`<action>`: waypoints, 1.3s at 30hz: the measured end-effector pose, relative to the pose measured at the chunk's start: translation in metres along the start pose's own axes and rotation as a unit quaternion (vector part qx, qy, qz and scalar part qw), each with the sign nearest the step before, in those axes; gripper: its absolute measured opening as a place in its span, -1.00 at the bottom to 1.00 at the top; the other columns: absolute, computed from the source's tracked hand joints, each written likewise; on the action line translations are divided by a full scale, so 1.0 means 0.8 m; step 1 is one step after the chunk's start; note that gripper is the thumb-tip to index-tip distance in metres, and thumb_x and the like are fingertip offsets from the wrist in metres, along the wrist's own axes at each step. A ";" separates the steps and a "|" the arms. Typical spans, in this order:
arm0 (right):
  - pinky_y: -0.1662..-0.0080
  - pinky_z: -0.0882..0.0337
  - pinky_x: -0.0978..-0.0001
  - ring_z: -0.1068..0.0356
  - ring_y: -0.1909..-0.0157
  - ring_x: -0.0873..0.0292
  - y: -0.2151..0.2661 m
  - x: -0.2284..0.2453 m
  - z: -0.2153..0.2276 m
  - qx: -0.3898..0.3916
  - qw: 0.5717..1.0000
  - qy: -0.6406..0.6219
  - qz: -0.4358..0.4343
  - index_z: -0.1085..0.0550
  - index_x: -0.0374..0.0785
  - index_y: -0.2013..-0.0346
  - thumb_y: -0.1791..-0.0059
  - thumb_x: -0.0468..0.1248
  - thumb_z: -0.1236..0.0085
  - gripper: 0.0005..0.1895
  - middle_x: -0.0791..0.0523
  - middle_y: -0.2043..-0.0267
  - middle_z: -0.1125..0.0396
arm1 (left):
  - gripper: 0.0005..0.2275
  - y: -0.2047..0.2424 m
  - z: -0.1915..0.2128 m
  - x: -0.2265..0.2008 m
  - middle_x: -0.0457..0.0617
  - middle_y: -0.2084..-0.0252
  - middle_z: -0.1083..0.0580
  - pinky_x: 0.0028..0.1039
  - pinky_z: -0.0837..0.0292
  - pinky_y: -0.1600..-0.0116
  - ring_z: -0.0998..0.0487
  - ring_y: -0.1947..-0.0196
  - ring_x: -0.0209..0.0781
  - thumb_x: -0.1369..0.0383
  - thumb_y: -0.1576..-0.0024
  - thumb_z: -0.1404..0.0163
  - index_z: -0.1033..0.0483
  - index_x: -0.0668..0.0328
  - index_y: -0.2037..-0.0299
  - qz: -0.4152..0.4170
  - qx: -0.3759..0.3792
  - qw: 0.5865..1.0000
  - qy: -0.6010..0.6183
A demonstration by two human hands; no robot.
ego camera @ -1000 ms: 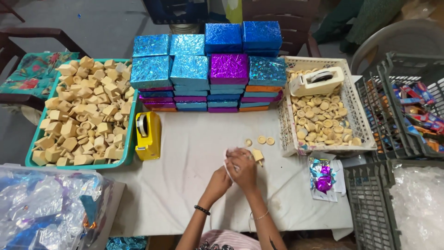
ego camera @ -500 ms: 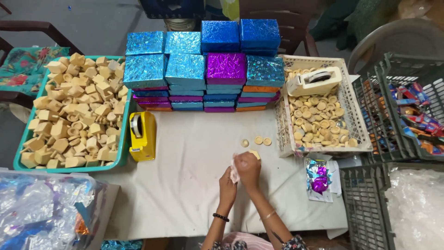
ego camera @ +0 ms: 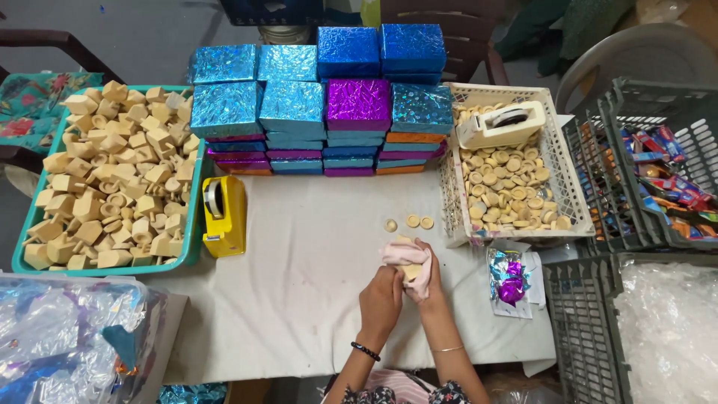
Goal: Wrapping small objects in foil and stamping gift cards or boxes.
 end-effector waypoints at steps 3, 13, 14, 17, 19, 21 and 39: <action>0.32 -0.50 0.23 -0.48 0.41 0.05 0.009 -0.002 0.005 -0.044 0.992 0.029 0.117 -0.53 -0.30 0.32 0.02 0.01 -0.09 -0.61 0.01 0.38 -0.46 | -0.73 0.015 -0.036 0.082 0.20 0.47 -0.47 -0.17 -0.36 0.37 -0.50 0.48 0.19 0.29 -0.34 0.17 -0.49 0.27 0.30 0.166 0.037 0.982 0.078; 0.42 -0.36 0.37 -0.35 0.41 0.25 0.051 -0.037 -0.081 -0.015 0.722 0.511 0.467 -0.59 -0.35 0.35 -0.01 -0.29 -0.14 -0.82 0.09 0.36 -0.45 | -0.77 -0.007 0.019 0.093 0.22 0.45 -0.49 -0.13 -0.38 0.37 -0.53 0.44 0.16 0.32 -0.28 0.11 -0.46 0.32 0.34 0.178 -0.010 0.984 -0.027; 0.38 -0.32 0.36 -0.29 0.41 0.26 0.044 -0.034 -0.065 -0.064 0.746 0.479 0.458 -0.58 -0.34 0.33 -0.06 -0.29 -0.11 -0.81 0.08 0.40 -0.41 | -0.80 -0.017 0.037 0.059 0.19 0.42 -0.50 -0.13 -0.39 0.36 -0.53 0.43 0.15 0.34 -0.28 0.10 -0.47 0.31 0.30 0.098 -0.038 0.993 -0.049; 0.32 -0.35 0.33 -0.33 0.40 0.23 0.010 -0.044 -0.029 -0.088 0.899 0.265 0.337 -0.54 -0.29 0.32 -0.11 -0.25 -0.09 -0.81 0.10 0.42 -0.40 | -0.83 -0.019 0.058 0.030 0.15 0.39 -0.49 -0.13 -0.41 0.32 -0.52 0.39 0.15 0.35 -0.28 0.08 -0.46 0.28 0.29 -0.019 -0.026 0.995 -0.092; 0.29 -0.43 0.31 -0.42 0.39 0.19 -0.012 -0.059 -0.020 -0.044 0.973 0.077 0.212 -0.51 -0.26 0.32 -0.10 -0.22 -0.09 -0.81 0.12 0.40 -0.42 | -0.81 -0.012 0.057 0.034 0.15 0.39 -0.47 -0.13 -0.42 0.28 -0.52 0.37 0.15 0.34 -0.29 0.06 -0.45 0.27 0.33 -0.048 0.002 0.993 -0.111; 0.23 -0.51 0.24 -0.42 0.39 0.14 -0.025 -0.082 -0.028 0.028 0.998 -0.049 0.040 -0.50 -0.28 0.15 -0.03 -0.09 -0.02 -0.69 0.12 0.43 -0.42 | -0.77 -0.003 0.058 0.042 0.17 0.39 -0.44 -0.11 -0.40 0.28 -0.50 0.38 0.19 0.31 -0.30 0.04 -0.40 0.27 0.37 -0.055 0.001 0.992 -0.114; 0.19 -0.40 0.43 -0.43 0.32 0.18 0.049 -0.034 -0.127 -0.114 0.701 0.439 0.550 -0.52 -0.38 0.39 -0.03 -0.23 -0.07 -0.76 0.11 0.32 -0.46 | -0.90 -0.064 0.070 0.057 0.08 0.45 -0.53 -0.13 -0.41 0.32 -0.54 0.41 0.12 0.44 -0.06 0.03 -0.50 0.18 0.49 -0.088 0.100 0.980 -0.145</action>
Point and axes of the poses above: each hand's wrist, its own y-axis away from the middle knuckle, its own z-axis out of the back of the hand, x = y × z, the point moved 8 cm from there along -y, towards the middle knuckle
